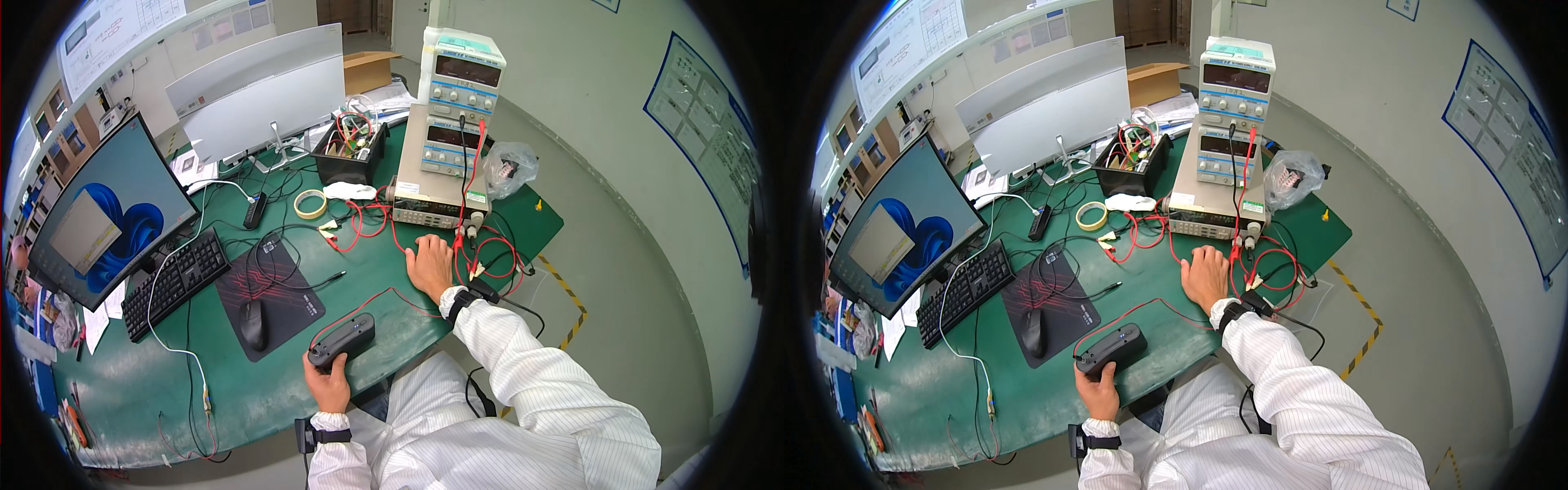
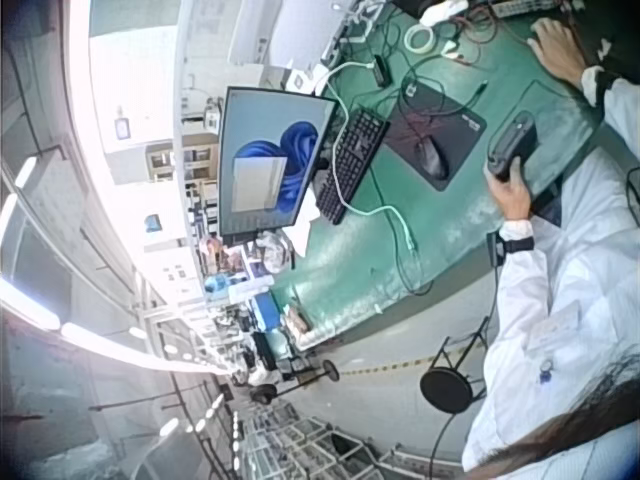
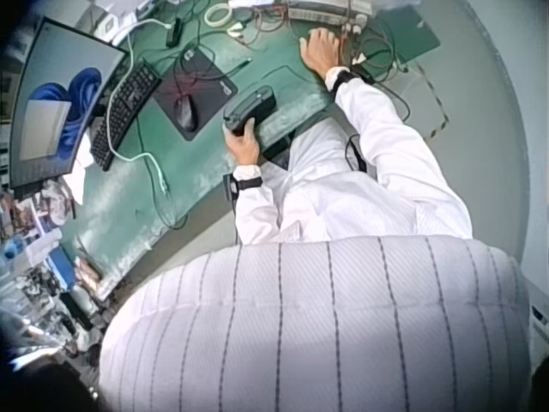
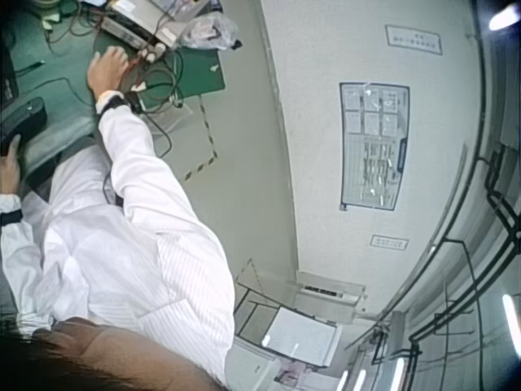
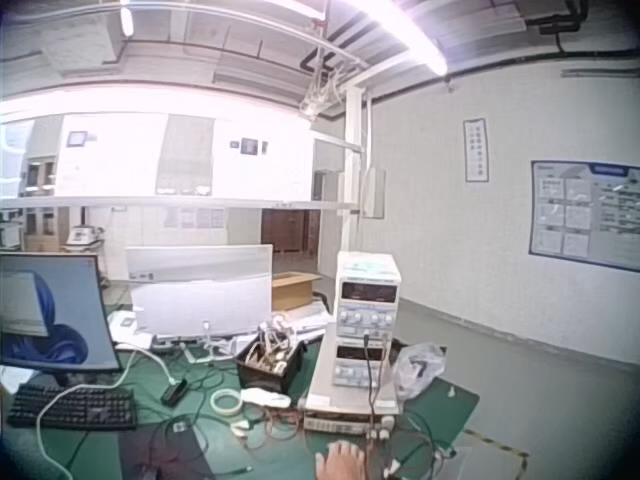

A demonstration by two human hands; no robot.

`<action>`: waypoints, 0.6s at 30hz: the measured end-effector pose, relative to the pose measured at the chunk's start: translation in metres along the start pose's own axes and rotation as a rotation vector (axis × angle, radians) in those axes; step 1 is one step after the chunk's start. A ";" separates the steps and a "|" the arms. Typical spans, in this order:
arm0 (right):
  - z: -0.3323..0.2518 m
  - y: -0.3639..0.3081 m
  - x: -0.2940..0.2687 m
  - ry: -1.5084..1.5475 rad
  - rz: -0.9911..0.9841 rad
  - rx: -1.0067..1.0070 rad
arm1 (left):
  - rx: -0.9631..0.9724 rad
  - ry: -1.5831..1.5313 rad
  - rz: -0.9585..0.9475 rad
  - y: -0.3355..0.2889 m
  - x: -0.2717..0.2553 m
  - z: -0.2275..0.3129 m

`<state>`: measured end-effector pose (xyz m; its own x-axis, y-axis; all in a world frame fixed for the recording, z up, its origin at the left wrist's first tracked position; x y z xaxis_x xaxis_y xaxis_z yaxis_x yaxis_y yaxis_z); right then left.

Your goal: Write on a status label, attach it to an electronic device, and test the device's voltage output using a power supply.

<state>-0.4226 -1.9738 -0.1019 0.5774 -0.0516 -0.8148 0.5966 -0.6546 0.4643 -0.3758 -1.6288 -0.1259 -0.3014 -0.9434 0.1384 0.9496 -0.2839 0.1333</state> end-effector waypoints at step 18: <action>-0.001 0.000 -0.002 -0.016 0.036 -0.026 | -0.008 -0.006 -0.003 -0.001 0.001 0.000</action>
<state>-0.4235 -1.9733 -0.0999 0.5902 -0.0872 -0.8025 0.5895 -0.6326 0.5023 -0.3766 -1.6296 -0.1257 -0.3049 -0.9414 0.1441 0.9493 -0.2882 0.1257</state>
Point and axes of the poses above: each hand's wrist, its own y-axis towards the middle knuckle, its own x-axis out of the palm, z = x × y, the point moved 10 cm from there along y, towards the middle knuckle, and after that the axes turned 1 degree about z, right-handed, at the moved point
